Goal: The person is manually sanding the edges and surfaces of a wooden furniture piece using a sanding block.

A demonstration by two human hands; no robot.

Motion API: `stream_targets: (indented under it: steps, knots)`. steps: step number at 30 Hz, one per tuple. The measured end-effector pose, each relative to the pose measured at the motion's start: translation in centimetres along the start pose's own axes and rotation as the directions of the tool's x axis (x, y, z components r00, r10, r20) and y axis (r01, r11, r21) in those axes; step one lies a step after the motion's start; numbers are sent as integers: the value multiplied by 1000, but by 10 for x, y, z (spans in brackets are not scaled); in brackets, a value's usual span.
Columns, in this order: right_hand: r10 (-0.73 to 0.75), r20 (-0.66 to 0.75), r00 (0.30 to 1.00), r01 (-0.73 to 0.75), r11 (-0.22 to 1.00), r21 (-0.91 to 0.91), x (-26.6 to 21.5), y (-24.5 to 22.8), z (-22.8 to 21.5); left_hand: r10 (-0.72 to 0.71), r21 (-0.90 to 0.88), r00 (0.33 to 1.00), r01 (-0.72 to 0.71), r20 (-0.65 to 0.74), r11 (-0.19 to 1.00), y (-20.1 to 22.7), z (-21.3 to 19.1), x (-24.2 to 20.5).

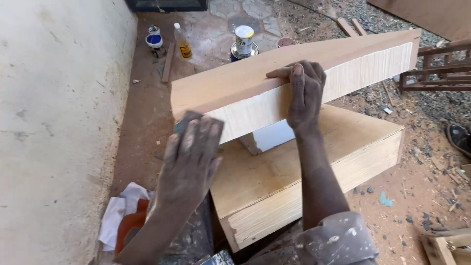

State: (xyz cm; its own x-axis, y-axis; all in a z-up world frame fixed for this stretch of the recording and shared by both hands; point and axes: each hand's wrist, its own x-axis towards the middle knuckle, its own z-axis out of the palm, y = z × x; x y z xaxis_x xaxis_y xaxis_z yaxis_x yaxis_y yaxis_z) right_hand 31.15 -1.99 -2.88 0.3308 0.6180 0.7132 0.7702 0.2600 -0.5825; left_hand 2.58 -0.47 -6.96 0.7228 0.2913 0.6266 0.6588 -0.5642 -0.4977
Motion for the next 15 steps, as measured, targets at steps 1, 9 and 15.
stream_targets:
  steps: [1, 9, 15]
  knots:
    - [5, 9, 1000, -5, 1000, -9, 3, 3, -3, -4, -12, 1000, 4, 5, 1000, 15, 14, 9]
    - [-88, 43, 995, 90, 996, -28, -9, 5, -15, -32, -119, 998, 38, 53, 992, 93, 1, 70]
    - [-30, -70, 997, 35, 997, 69, -33, -49, -2, -235, -82, 963, 225, -136, 971, 24, -22, -6]
